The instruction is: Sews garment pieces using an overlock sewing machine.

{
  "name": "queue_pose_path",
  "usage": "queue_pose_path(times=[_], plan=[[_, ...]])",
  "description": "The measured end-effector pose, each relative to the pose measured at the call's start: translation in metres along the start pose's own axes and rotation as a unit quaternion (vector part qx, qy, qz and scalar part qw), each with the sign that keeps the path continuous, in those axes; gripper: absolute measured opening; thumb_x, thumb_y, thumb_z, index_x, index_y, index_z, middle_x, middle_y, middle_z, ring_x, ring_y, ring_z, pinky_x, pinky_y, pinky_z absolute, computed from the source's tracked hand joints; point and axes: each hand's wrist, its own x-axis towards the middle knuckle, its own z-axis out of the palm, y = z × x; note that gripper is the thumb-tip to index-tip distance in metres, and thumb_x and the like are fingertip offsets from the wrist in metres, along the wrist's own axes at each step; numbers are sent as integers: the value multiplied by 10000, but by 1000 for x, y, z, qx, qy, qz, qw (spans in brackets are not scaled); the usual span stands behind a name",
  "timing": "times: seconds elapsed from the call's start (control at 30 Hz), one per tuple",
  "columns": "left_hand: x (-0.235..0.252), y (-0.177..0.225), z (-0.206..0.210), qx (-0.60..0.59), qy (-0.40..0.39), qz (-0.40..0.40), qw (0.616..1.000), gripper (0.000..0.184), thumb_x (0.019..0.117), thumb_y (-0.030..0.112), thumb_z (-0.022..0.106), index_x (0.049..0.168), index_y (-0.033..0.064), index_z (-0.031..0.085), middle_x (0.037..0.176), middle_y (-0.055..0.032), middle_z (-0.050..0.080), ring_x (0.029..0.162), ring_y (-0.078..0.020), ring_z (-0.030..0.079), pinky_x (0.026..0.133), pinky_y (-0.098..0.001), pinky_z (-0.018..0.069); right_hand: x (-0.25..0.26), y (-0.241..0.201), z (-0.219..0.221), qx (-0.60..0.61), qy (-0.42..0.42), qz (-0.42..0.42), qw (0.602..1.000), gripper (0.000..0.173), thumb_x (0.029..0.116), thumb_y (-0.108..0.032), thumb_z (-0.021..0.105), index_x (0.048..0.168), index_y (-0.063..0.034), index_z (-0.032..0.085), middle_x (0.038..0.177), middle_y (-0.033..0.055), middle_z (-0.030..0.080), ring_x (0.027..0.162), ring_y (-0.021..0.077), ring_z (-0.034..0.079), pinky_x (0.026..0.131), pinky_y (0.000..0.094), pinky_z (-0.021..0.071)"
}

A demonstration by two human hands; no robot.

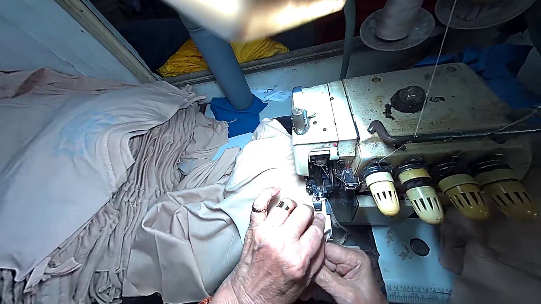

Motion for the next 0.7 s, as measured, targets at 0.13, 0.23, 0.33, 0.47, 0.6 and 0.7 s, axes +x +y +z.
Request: queue_pose_path(times=[0.13,0.23,0.33,0.47,0.6,0.7], plan=[[-7,-5,3,-5,31,-36,999,204,969,201,622,943,139,815,1006,-9,781,955,-154,721,1150,-598,335,2,4,5,-7,-19,-13,1000,178,917,103,584,1024,42,713,803,-6,750,697,56,720,651,250,628],[-2,-14,8,-11,39,-89,995,196,934,203,640,926,131,822,1062,-17,782,996,-155,739,1130,-617,379,3,0,13,-20,-38,24,999,128,940,81,578,1003,58,687,790,24,753,689,87,736,649,264,635],[2,-20,13,-18,45,-190,981,201,911,235,637,955,170,822,1095,3,740,969,-142,662,834,-358,513,3,-8,17,-37,-57,72,995,128,957,67,576,1052,80,661,853,60,773,705,102,745,657,261,634],[-14,-14,0,-42,65,-277,958,181,884,202,607,921,153,777,1002,43,690,930,-46,643,784,-214,539,-1,-19,7,-170,-77,18,982,224,998,-10,579,1159,120,665,797,82,750,667,93,725,624,251,621],[-41,21,-29,-197,-7,-246,949,124,902,55,605,885,38,727,881,-73,701,816,-84,658,735,-200,550,6,-14,-12,-302,-133,-126,935,424,1096,-244,479,1327,99,574,1047,126,761,903,97,740,818,247,611],[-51,41,-42,-261,-89,-234,932,138,959,67,633,1010,13,749,1024,-143,725,902,-157,704,773,-278,586,5,-20,-32,-357,-123,-136,916,223,1021,-88,557,991,48,730,873,116,744,813,70,705,769,206,571]])
